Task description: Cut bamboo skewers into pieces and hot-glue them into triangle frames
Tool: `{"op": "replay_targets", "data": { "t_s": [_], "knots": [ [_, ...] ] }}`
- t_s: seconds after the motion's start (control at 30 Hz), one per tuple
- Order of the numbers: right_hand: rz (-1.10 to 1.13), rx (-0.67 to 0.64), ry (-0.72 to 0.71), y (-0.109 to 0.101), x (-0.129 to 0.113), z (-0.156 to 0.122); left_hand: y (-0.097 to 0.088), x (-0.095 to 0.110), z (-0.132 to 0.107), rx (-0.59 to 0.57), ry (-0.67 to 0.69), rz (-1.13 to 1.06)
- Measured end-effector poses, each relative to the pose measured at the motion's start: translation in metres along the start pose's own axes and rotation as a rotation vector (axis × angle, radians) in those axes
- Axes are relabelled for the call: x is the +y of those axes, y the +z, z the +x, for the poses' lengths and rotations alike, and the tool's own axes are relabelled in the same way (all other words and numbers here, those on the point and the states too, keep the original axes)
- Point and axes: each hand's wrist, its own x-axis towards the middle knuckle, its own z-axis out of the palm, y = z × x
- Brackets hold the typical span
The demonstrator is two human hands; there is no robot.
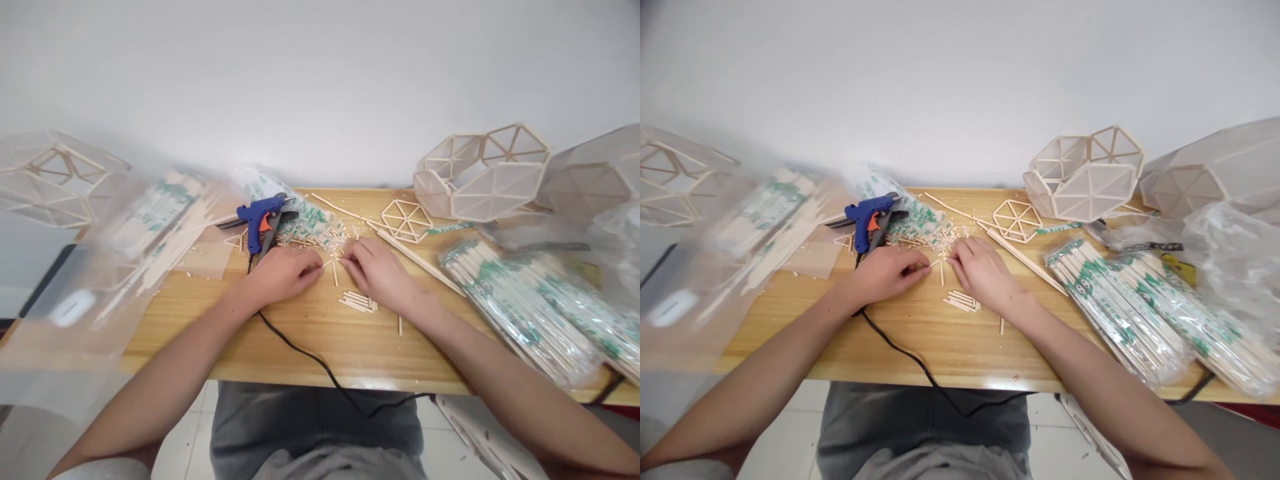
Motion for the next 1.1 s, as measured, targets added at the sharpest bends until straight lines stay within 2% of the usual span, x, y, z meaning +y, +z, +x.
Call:
{"op": "replay_targets", "data": {
  "t_s": [0.5, 1.1],
  "knots": [
    [0.148, 0.022, -0.025, 0.0003, 0.0001, -0.0017, 0.0012, 0.0017, 0.001, 0.0, 0.015, 0.027],
    [0.163, 0.03, -0.049, 0.0012, 0.0051, -0.0048, 0.0002, 0.0033, 0.0005, 0.0, 0.002, 0.008]
  ]
}}
